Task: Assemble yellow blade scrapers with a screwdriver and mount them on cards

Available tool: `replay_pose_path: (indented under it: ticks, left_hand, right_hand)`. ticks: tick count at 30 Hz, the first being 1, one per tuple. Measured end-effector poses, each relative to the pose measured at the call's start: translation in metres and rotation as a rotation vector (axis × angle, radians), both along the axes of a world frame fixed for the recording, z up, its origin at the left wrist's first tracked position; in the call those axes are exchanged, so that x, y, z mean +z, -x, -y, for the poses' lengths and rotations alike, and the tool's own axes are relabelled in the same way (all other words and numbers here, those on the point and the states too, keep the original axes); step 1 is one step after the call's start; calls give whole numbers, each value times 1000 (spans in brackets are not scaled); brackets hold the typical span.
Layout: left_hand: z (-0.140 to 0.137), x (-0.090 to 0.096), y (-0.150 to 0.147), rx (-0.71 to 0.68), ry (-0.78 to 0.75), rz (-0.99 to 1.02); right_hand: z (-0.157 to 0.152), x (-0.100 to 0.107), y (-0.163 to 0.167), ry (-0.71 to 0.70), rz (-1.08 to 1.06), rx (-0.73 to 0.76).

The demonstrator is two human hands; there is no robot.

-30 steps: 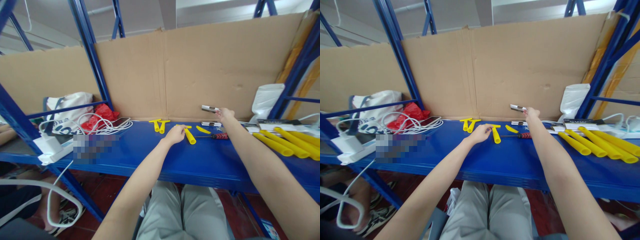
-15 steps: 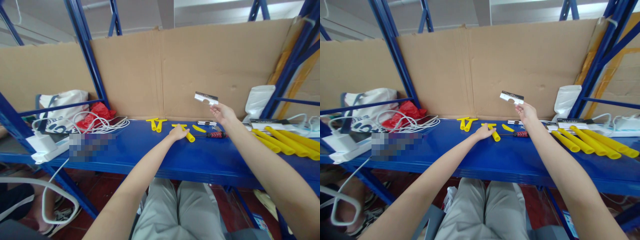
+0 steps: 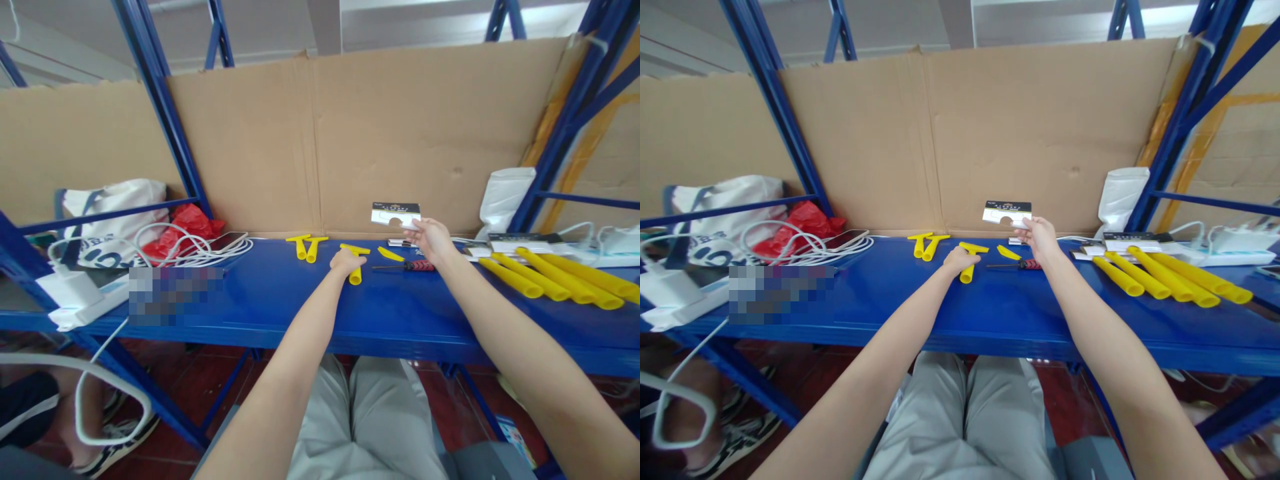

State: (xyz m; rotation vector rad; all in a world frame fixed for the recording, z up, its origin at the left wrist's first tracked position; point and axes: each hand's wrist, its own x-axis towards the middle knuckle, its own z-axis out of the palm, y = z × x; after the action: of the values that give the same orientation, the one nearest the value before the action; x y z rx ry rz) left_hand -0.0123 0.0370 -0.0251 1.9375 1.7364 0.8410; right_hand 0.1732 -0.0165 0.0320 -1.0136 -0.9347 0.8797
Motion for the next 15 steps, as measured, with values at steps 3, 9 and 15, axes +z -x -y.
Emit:
replay_pose_path:
  ticks: [3,9,15]
  left_hand:
    - [2,0,5,62,61,16]
    - [2,-2,5,67,84,423]
    - [13,11,-3,96,143,833]
  right_hand:
    - [-1,-3,3,18,9,-1]
    - [-4,-12,0,47,30,7]
    - [-6,-15,0,86,68,9]
